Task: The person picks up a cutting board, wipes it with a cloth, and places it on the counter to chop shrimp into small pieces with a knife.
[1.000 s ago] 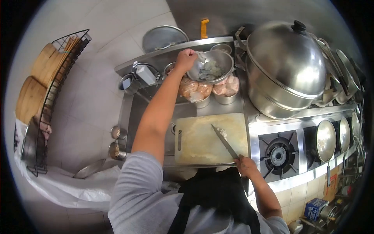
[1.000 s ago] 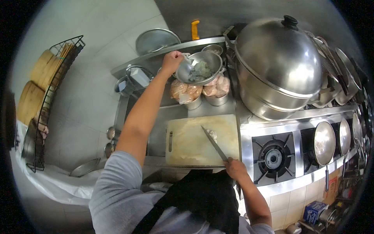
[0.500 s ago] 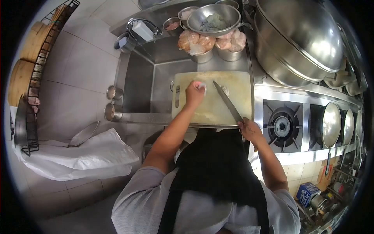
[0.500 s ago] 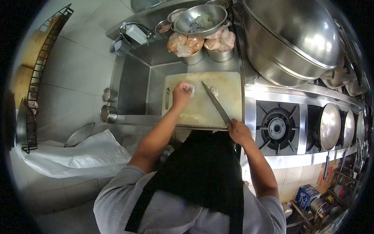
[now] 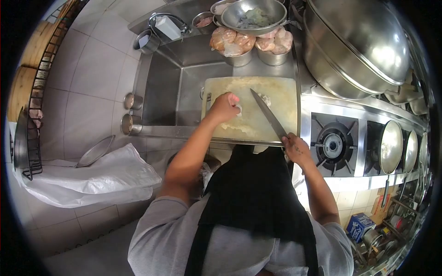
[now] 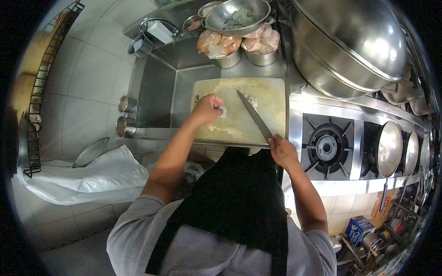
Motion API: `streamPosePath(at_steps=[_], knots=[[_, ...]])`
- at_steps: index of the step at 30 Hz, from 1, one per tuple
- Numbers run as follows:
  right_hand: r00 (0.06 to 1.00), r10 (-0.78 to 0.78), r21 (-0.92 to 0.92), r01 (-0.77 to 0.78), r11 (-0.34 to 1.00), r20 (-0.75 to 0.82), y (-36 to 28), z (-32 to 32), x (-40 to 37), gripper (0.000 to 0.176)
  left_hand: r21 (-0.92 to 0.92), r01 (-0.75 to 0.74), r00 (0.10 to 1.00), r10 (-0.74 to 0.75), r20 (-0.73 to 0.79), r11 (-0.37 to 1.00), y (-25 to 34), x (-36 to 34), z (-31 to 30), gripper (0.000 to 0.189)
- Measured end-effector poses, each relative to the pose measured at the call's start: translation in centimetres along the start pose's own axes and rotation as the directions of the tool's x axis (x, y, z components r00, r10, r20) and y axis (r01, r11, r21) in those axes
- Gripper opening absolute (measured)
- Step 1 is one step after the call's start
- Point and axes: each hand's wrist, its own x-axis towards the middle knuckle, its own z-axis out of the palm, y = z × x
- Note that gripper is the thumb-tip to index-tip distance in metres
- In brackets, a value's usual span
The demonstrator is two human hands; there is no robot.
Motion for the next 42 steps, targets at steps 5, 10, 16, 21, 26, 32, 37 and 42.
streamPosePath(at_steps=[5, 10, 16, 21, 26, 32, 37, 42], knots=[[1.000, 0.007, 0.011, -0.007, 1.000, 0.011, -0.1, 0.0, -0.2, 0.034, -0.045, 0.263, 0.957, -0.255, 0.140, 0.964, 1.6, 2.8, -1.4, 0.039], [1.000, 0.008, 0.019, -0.008, 1.000, -0.009, 0.0, 0.8, 0.2, 0.036, 0.329, -0.051, 0.826, 0.225, -0.516, 0.943, -5.9, 2.6, 2.0, 0.039], [0.998, -0.043, 0.027, 0.042, 0.999, 0.043, -0.2, 1.5, 1.8, 0.037, 0.302, -0.321, 0.888, 0.396, -0.232, 0.897, -3.9, -1.3, 4.4, 0.029], [0.989, -0.136, -0.038, 0.139, 0.990, 0.061, -2.8, 0.1, 2.7, 0.037, 0.432, -0.390, 0.838, 0.508, -0.198, 0.813, -6.2, -0.9, 3.1, 0.021], [0.977, -0.181, -0.230, 0.203, 0.952, 0.110, -4.6, -0.6, 3.1, 0.036, 0.228, -0.264, 0.865, 0.334, -0.375, 0.937, -6.9, -2.1, 3.1, 0.016], [0.948, -0.292, -0.485, 0.317, 0.815, 0.129, -4.7, -0.8, 3.7, 0.028, 0.249, -0.382, 0.800, 0.454, -0.392, 0.890, -8.3, -1.5, 4.0, 0.020], [0.928, -0.323, -0.620, 0.365, 0.695, 0.184, -6.1, -2.1, 3.5, 0.024, 0.316, -0.426, 0.737, 0.527, -0.423, 0.848, -8.3, -1.4, 3.8, 0.017], [0.925, -0.260, -0.618, 0.378, 0.689, 0.276, -7.2, -2.9, 3.5, 0.022, 0.330, -0.430, 0.739, 0.538, -0.406, 0.840, -8.8, -1.2, 4.0, 0.017]])
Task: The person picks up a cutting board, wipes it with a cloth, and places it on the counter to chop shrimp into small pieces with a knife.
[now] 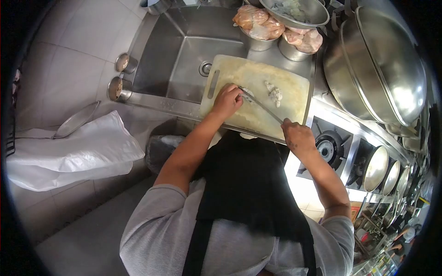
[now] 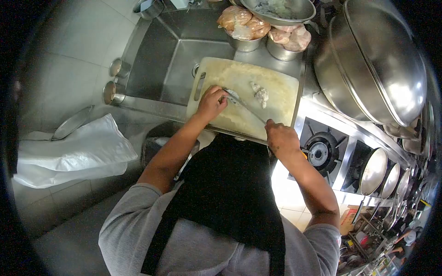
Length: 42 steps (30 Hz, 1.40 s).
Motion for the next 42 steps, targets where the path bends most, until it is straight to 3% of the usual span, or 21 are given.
streamPosePath(at_steps=[11, 13, 17, 21, 23, 25, 27, 29, 31, 32, 34, 35, 37, 38, 40, 41, 42], knots=[[0.992, 0.089, 0.215, -0.105, 0.971, 0.085, -3.1, 4.9, 5.4, 0.024, 0.040, -0.037, 0.999, 0.038, -0.006, 0.999, 0.0, -0.4, 0.1, 0.017], [0.997, 0.035, 0.473, -0.060, 0.879, 0.062, -1.2, 3.0, 4.7, 0.028, 0.037, -0.057, 0.998, 0.056, 0.018, 0.998, -0.3, -0.2, 0.0, 0.017], [0.994, 0.094, 0.587, -0.047, 0.808, -0.049, 1.3, 3.3, 2.5, 0.036, 0.034, -0.058, 0.996, 0.056, 0.071, 0.998, -0.6, 0.1, -0.8, 0.021], [0.983, 0.177, 0.638, -0.171, 0.750, 0.056, 1.9, 1.0, 0.4, 0.037, 0.043, -0.118, 0.977, 0.108, 0.186, 0.992, 1.6, 3.2, -2.0, 0.031], [0.962, 0.265, 0.659, -0.157, 0.736, -0.066, 1.8, 0.2, -0.5, 0.037, 0.048, -0.174, 0.962, 0.160, 0.221, 0.984, 1.7, 4.7, -1.8, 0.035], [0.947, 0.313, 0.660, -0.188, 0.727, -0.076, 1.4, -1.2, -1.4, 0.036, -0.015, -0.278, 0.878, 0.260, 0.402, 0.960, 1.1, 6.3, -1.2, 0.039], [0.928, 0.363, 0.663, -0.221, 0.715, -0.082, 0.6, -1.3, -2.0, 0.035, -0.023, -0.311, 0.844, 0.287, 0.453, 0.950, -0.1, 7.0, -0.4, 0.037], [0.849, 0.486, 0.683, -0.229, 0.694, -0.209, -0.3, -0.6, -2.5, 0.034, -0.037, -0.344, 0.804, 0.314, 0.504, 0.938, -0.3, 7.3, 0.1, 0.034], [0.856, 0.476, 0.624, -0.261, 0.737, -0.205, 0.0, 1.9, -2.0, 0.034, 0.072, -0.232, 0.803, 0.149, 0.578, 0.970, 1.0, 7.0, -0.1, 0.029], [0.867, 0.455, 0.555, -0.281, 0.783, -0.204, 0.2, 3.5, -1.6, 0.033, 0.065, -0.241, 0.797, 0.159, 0.583, 0.968, 1.3, 6.3, 0.3, 0.029], [0.874, 0.455, 0.555, -0.296, 0.777, -0.172, 0.6, 5.2, -1.6, 0.032, 0.174, -0.148, 0.923, 0.072, 0.377, 0.974, 1.4, 4.7, 1.1, 0.025], [0.870, 0.465, 0.543, -0.313, 0.779, -0.165, 0.4, 5.4, -1.8, 0.032, 0.174, -0.150, 0.922, 0.074, 0.381, 0.973, 1.7, 4.3, 1.1, 0.025], [0.865, 0.478, 0.531, -0.335, 0.778, -0.154, 0.1, 5.6, -2.0, 0.032, 0.286, 0.095, 0.948, -0.174, 0.267, 0.954, 2.4, 3.5, 1.5, 0.027], [0.887, 0.452, 0.518, -0.343, 0.784, -0.096, 0.0, 5.5, -2.0, 0.032, 0.283, 0.091, 0.948, -0.170, 0.269, 0.955, 2.9, 3.3, 1.6, 0.027], [0.905, 0.424, 0.504, -0.349, 0.790, -0.037, -0.2, 5.5, -1.9, 0.031, 0.232, -0.017, 1.000, 0.013, 0.021, 0.973, 3.6, 3.2, 1.7, 0.026], [0.913, 0.406, 0.475, -0.341, 0.811, -0.038, -0.3, 5.8, -1.8, 0.031, 0.232, -0.016, 1.000, 0.011, 0.021, 0.973, 3.2, 3.4, 1.8, 0.026], [0.922, 0.386, 0.445, -0.330, 0.832, -0.038, -0.5, 5.9, -1.7, 0.031, 0.121, -0.073, 0.986, 0.053, 0.158, 0.990, 2.6, 3.9, 1.8, 0.026]])
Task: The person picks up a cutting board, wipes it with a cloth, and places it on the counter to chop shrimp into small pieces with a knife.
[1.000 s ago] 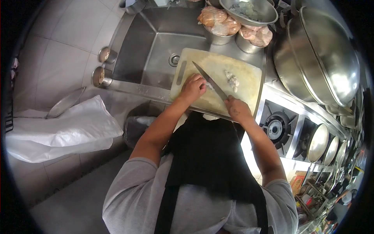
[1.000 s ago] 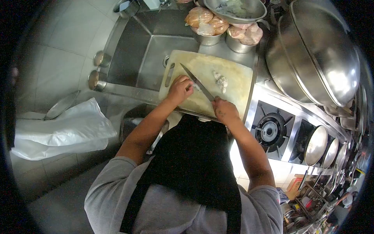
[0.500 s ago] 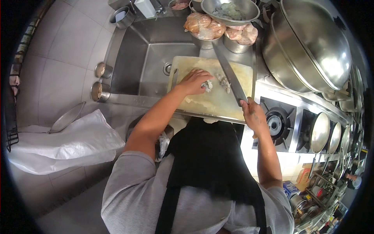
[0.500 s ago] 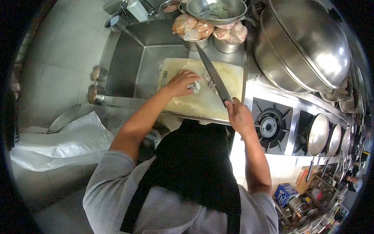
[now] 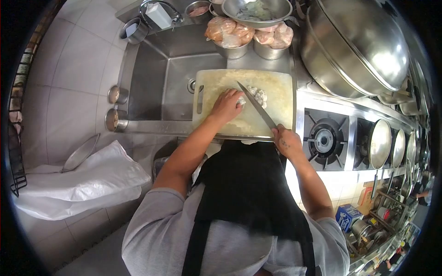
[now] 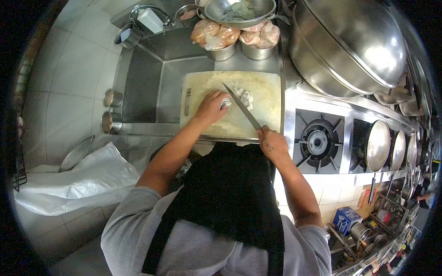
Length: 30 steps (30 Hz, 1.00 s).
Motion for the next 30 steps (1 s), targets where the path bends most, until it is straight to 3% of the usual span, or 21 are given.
streamPosePath(at_steps=[1, 5, 8, 10, 13, 14, 16, 20, 24, 25, 27, 30], knots=[[1.000, -0.004, -0.002, 0.004, 1.000, 0.001, 0.0, -0.1, 0.1, 0.031, -0.111, -0.058, 0.990, 0.072, 0.122, 0.992, -0.5, 0.4, 0.1, 0.026], [0.999, 0.023, 0.001, -0.023, 1.000, -0.050, 0.4, -0.5, 0.4, 0.031, -0.136, -0.008, 0.994, 0.022, 0.108, 0.991, -0.6, 0.9, 1.9, 0.025], [0.995, 0.000, 0.015, 0.002, 1.000, -0.096, 0.5, -0.9, 0.3, 0.030, -0.194, 0.035, 0.999, -0.033, 0.012, 0.980, 0.7, 0.8, 3.2, 0.025], [0.995, -0.019, 0.017, 0.021, 1.000, -0.096, 0.5, -0.9, 0.3, 0.029, -0.227, 0.031, 0.989, -0.063, -0.134, 0.973, 2.0, 0.3, 3.0, 0.024], [0.998, -0.021, -0.048, 0.017, 0.999, -0.067, 0.2, -0.6, 0.4, 0.026, -0.171, -0.051, 0.987, 0.024, -0.161, 0.984, 2.0, 0.7, 2.0, 0.022], [0.994, -0.053, -0.072, 0.046, 0.996, -0.092, -0.1, -0.8, 0.2, 0.025, -0.171, -0.048, 0.987, 0.020, -0.159, 0.984, 1.7, 0.7, 2.2, 0.022], [0.990, -0.086, -0.099, 0.075, 0.992, -0.114, -0.9, -1.4, -0.2, 0.023, -0.139, 0.019, 1.000, -0.022, -0.018, 0.990, 0.9, 1.1, 2.7, 0.021], [0.994, -0.106, -0.221, 0.105, 0.970, 0.004, -2.1, -2.6, -1.3, 0.019, -0.181, 0.049, 0.999, -0.049, 0.003, 0.982, 0.6, 1.3, 3.0, 0.019], [0.984, -0.111, -0.294, 0.148, 0.944, 0.137, -2.9, -4.8, -2.3, 0.013, -0.212, -0.020, 0.998, 0.005, -0.069, 0.977, 0.3, 0.9, 3.1, 0.018], [0.984, -0.111, -0.291, 0.149, 0.945, 0.143, -2.9, -4.4, -1.9, 0.013, -0.211, -0.056, 0.995, 0.038, -0.090, 0.976, 0.2, 0.9, 3.2, 0.019], [0.984, -0.138, -0.115, 0.150, 0.982, 0.111, -2.5, -2.8, -0.8, 0.014, -0.223, -0.008, 0.998, -0.008, -0.069, 0.975, 0.2, 0.6, 3.6, 0.019], [0.988, -0.135, -0.076, 0.141, 0.987, 0.079, -2.9, 1.5, 3.6, 0.017, -0.208, 0.004, 0.997, -0.019, -0.069, 0.978, 0.3, 0.4, 3.5, 0.020]])
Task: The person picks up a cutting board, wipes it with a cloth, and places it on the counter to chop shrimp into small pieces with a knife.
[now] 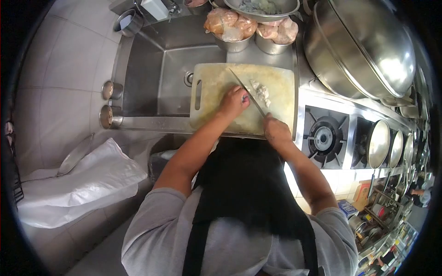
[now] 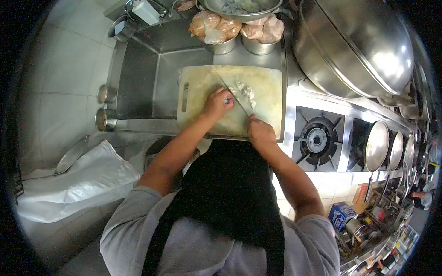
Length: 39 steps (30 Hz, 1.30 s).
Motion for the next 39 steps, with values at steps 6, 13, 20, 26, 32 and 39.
streamPosePath(at_steps=[6, 13, 20, 26, 32, 39], knots=[[0.997, 0.052, 0.048, -0.054, 0.997, 0.051, 1.2, -2.9, -1.0, 0.029, -0.028, -0.019, 0.998, 0.017, -0.062, 0.999, 0.8, -0.9, -1.4, 0.019], [1.000, -0.011, -0.085, 0.011, 0.996, -0.001, -0.3, -4.5, -3.2, 0.021, 0.026, 0.033, 0.999, -0.033, -0.007, 0.999, 0.2, -1.0, -1.3, 0.017], [0.992, 0.054, -0.181, -0.033, 0.983, 0.112, -1.3, -3.3, -4.3, 0.015, -0.074, 0.123, 0.992, -0.121, 0.038, 0.990, 0.4, -1.4, -0.9, 0.015], [0.999, 0.005, -0.007, -0.005, 1.000, 0.047, -0.9, -0.2, 0.5, 0.018, 0.023, 0.100, 0.995, -0.100, -0.018, 0.995, 0.5, -2.2, -0.9, 0.018], [0.997, 0.045, -0.057, -0.042, 0.998, 0.056, 0.2, -3.8, -2.2, 0.021, -0.111, 0.097, 0.981, -0.114, -0.155, 0.989, 1.9, -2.6, -2.1, 0.015], [0.987, -0.001, -0.204, 0.034, 0.978, 0.159, -1.0, -4.4, -4.2, 0.018, -0.020, 0.101, 0.993, -0.102, -0.061, 0.995, 0.4, -2.6, -1.5, 0.015]])
